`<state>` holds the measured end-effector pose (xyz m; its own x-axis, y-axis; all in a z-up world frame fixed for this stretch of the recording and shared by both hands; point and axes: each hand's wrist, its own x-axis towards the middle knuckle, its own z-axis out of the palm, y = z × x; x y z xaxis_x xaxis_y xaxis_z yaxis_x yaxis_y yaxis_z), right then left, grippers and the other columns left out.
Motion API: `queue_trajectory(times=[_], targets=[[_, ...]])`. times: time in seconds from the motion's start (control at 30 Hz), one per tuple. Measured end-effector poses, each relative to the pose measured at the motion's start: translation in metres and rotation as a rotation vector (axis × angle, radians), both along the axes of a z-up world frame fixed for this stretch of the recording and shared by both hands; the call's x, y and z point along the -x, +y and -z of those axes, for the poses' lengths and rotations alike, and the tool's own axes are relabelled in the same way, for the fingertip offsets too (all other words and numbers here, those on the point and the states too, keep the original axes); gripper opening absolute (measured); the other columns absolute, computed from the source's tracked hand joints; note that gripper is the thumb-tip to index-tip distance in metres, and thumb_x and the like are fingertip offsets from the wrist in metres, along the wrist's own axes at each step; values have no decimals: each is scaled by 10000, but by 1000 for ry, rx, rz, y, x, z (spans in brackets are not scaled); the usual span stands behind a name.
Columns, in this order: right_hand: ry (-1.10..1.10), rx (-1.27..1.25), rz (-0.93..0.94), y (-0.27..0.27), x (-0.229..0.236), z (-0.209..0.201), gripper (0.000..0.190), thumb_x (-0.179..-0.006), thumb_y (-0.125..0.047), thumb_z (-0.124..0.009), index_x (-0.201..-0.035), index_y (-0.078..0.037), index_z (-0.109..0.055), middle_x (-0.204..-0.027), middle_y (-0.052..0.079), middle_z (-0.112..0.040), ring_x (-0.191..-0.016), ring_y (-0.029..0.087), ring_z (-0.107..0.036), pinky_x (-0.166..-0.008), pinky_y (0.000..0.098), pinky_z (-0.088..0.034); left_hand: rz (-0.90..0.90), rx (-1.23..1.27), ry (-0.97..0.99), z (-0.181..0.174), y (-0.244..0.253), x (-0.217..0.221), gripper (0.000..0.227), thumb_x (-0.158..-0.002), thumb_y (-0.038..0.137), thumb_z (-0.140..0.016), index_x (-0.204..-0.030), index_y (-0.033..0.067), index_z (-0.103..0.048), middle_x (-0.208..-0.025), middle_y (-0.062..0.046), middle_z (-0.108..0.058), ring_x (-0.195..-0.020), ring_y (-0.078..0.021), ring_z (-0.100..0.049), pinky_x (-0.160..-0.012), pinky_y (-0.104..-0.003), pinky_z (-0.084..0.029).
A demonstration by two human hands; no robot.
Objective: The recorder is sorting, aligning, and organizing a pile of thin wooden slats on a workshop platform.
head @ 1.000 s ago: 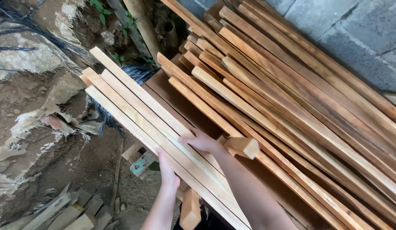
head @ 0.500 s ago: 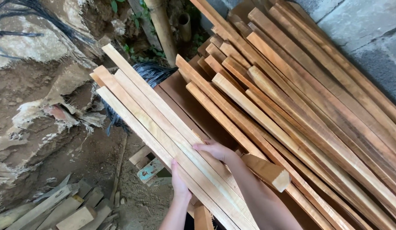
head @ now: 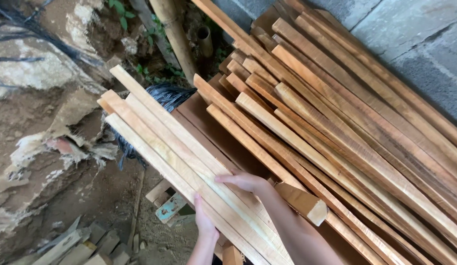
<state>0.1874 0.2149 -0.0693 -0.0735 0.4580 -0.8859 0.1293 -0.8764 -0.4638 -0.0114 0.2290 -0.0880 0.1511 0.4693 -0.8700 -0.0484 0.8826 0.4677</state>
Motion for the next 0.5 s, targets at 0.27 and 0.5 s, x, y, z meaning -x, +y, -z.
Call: queue_trajectory(times=[0.27, 0.5], targets=[[-11, -57, 20, 4, -1, 5, 1194, -588, -935, -512, -1565, -252, -440, -1713, 166, -42, -1583, 380, -35, -1234, 617, -109, -101, -8, -90, 9, 1, 2, 910, -913, 688, -404, -1572, 65, -324, -1528, -217, -476, -1381, -331, -496, -1105, -464, -411], [-145, -171, 196, 1, 5, -10, 1098, -666, -790, -655, -1517, -114, -499, -1617, 186, -361, -1477, 354, -381, -1198, 469, -323, -121, -113, -172, 26, -2, 7, 941, -937, 713, -364, -1595, 46, -271, -1584, -239, -415, -1421, -362, -449, -1159, -467, -362]])
